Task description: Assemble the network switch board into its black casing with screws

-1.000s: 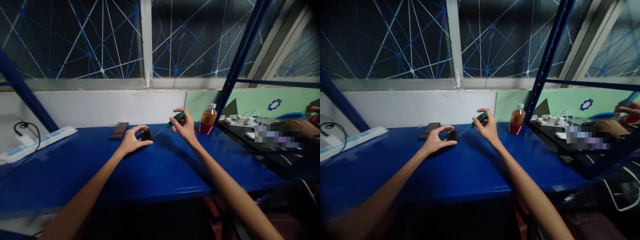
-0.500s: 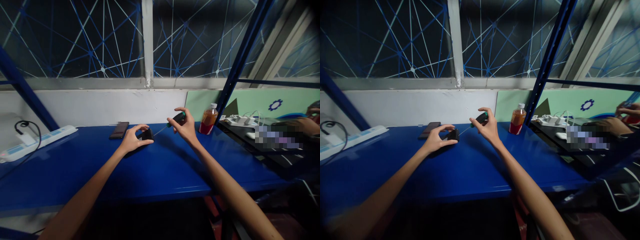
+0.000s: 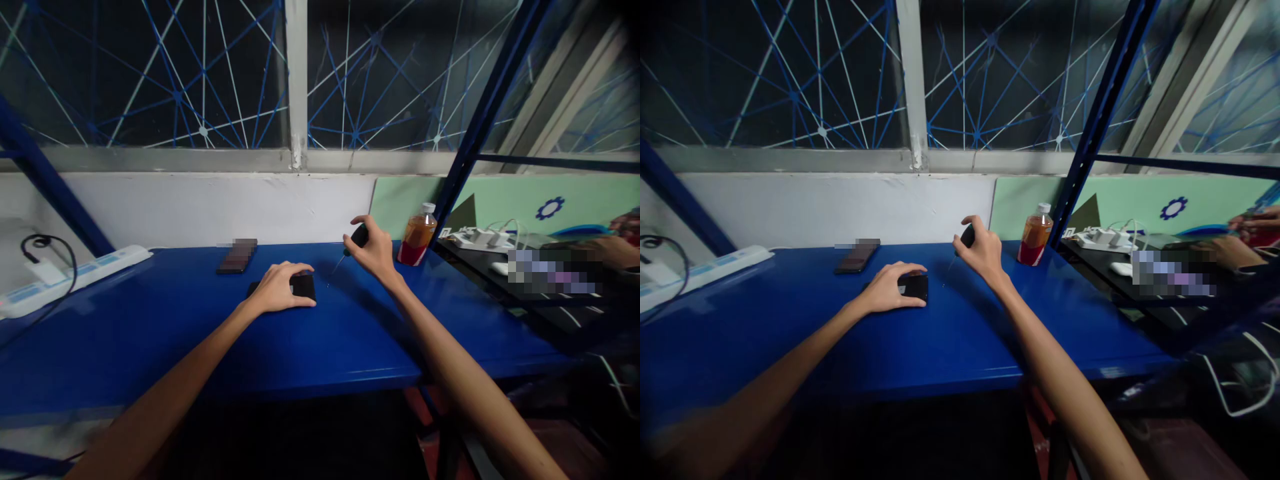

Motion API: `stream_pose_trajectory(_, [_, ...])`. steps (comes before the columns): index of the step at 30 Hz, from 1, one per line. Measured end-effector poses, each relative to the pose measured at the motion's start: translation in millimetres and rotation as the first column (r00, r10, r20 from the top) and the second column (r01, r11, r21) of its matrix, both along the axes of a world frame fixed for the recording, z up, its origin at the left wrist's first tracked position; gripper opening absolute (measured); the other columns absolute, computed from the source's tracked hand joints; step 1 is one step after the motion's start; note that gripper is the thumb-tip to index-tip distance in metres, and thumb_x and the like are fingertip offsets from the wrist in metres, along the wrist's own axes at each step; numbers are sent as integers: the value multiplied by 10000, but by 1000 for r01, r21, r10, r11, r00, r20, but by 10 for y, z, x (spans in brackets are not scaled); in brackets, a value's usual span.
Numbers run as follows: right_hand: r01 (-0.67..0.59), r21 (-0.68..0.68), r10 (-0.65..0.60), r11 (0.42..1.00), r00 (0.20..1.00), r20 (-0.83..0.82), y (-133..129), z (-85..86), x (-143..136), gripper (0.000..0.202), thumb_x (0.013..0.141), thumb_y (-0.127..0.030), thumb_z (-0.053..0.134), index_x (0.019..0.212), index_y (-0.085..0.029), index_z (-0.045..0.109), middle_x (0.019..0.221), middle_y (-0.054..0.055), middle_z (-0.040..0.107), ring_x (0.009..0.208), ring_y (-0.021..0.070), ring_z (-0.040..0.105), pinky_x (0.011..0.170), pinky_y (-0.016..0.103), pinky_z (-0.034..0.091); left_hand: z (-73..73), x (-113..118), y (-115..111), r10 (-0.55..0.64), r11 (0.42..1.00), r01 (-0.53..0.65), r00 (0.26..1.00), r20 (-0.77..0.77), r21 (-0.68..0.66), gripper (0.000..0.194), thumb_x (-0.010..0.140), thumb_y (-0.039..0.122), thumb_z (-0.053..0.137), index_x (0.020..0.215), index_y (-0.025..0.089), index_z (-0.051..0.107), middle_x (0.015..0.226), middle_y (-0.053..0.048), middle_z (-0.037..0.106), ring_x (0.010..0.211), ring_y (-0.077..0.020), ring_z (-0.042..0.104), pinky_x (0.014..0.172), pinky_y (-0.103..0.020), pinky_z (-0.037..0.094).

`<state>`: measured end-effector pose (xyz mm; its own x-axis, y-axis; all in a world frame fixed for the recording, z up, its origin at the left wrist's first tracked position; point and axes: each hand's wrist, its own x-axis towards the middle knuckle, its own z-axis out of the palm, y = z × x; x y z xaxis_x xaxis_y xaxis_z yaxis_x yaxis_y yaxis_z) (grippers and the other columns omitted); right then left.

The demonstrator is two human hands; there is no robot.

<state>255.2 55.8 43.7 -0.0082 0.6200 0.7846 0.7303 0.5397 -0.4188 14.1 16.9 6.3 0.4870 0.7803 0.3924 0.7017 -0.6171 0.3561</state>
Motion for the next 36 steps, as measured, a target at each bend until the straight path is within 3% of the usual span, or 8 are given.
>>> stream_pose_trajectory(5, [45, -30, -40, 999, 989, 144, 36, -80, -37, 304, 768, -354, 543, 1041, -222, 565, 554, -38, 524, 540, 165, 522, 540, 255, 315, -13, 46, -40, 23, 1000, -24, 995, -93, -10, 652, 637, 577, 743, 1197, 288, 576, 1084, -56, 667, 1005, -289, 585, 882, -443, 414])
stream_pose_trajectory(18, [64, -66, -49, 996, 979, 198, 56, -159, -91, 314, 791, -395, 526, 1060, -236, 555, 592, -25, 552, 554, 168, 519, 553, 266, 297, -46, 37, -16, -16, 999, 11, 993, -113, -40, 631, 678, 578, 719, 1220, 295, 563, 1178, -71, 624, 1089, -296, 535, 916, -457, 399])
stream_pose_trajectory(27, [83, -59, -74, 995, 986, 149, 38, -96, -51, 304, 783, -389, 524, 1038, -229, 567, 576, -24, 547, 561, 173, 531, 548, 257, 303, 50, 5, -50, -192, 971, 178, 979, -74, -163, 617, 726, 456, 720, 1297, 349, 512, 1259, -46, 600, 1146, -293, 526, 965, -468, 389])
stream_pose_trajectory(31, [100, -59, -91, 993, 986, 143, 45, -82, -38, 292, 780, -374, 532, 1031, -229, 566, 573, -25, 541, 557, 171, 524, 540, 253, 297, 50, 33, -60, -182, 968, 183, 983, 22, -171, 486, 827, 473, 614, 1279, 308, 545, 1196, -49, 646, 1107, -264, 570, 948, -413, 424])
stream_pose_trajectory(36, [114, -57, -104, 992, 982, 160, 46, -76, -34, 295, 784, -381, 535, 1036, -229, 564, 575, -27, 530, 555, 166, 513, 545, 258, 300, -52, 161, -75, -78, 987, 102, 980, 183, -126, 281, 937, 406, 470, 1053, 268, 686, 1090, -32, 694, 1019, -216, 615, 874, -346, 463])
